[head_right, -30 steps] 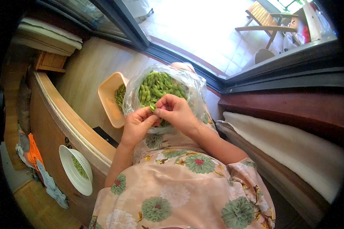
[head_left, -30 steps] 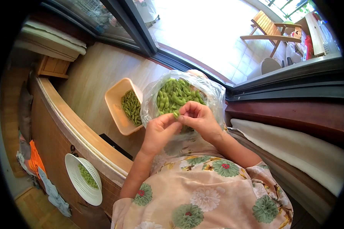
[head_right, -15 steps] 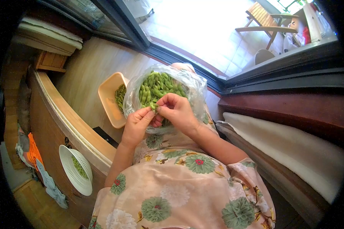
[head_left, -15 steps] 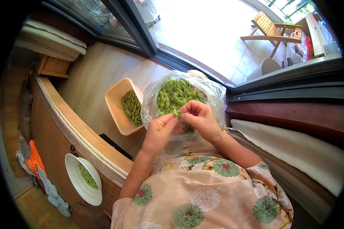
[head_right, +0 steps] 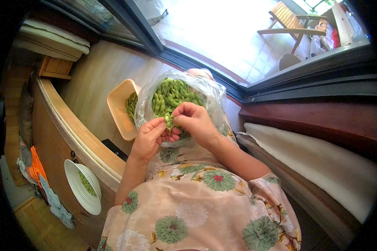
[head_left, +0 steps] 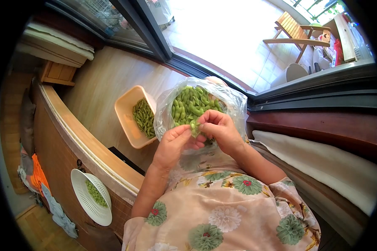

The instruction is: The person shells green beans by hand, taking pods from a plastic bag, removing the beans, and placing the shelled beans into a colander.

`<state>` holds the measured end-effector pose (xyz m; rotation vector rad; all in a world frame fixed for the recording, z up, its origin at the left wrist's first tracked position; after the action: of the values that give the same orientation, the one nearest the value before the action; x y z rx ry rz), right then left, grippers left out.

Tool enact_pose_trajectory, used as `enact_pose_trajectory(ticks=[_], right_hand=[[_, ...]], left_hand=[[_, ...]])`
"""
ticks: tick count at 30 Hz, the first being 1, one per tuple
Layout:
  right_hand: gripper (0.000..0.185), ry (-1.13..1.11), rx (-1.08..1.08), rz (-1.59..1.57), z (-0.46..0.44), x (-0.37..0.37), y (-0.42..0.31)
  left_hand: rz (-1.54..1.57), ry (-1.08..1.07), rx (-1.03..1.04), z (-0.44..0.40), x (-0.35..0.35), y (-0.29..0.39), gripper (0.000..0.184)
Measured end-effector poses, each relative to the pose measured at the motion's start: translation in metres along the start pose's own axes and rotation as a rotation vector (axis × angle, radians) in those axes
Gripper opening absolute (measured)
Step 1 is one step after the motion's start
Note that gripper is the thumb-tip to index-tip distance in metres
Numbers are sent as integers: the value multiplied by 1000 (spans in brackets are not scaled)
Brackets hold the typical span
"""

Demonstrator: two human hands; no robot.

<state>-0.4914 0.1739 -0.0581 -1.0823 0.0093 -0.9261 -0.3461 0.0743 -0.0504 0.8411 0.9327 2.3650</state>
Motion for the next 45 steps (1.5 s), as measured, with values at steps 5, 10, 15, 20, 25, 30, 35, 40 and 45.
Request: enact_pose_trajectory(ticks=[5,10,15,20,25,30,35,40,45], right_hand=[[12,45,-68,44,2,4,0],[13,29,-287,330,-2,1,7],[13,66,-323,371,-1,2,6],[11,75,-347,402,0,4,4],[9,-42,-75,232,9,10,-6],[8,-36,-82,221,6,6,-2],[9,74,-226,173,0,3,5],[7,108,-207,172,2,4,0],[8,131,-233,215,1,3,3]], left_hand=[[-45,18,32,-2,-2,-6,27],[-79,16,53,-1,1,-4,27],[-105,4,42,1,6,-2,27],[-59,32,32,1,6,-3,30],[-199,44,84,-3,-2,-8,33],[-115,62,23,-3,-5,-8,33],[14,167,34,-2,5,-8,25],[-16,152,78,-4,-2,-11,23],[-201,185,151,3,8,-1,18]])
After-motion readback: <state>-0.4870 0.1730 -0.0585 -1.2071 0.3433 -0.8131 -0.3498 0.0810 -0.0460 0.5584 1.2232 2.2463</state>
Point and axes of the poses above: each hand's wrist, its own z-axis away from the middle knuckle, its own x-axis out of the palm, y = z × x, the point moved 1 cm from there along -z, towards the middle knuckle, and after that the axes turned 12 degrees about y, right-handed, at the moved point
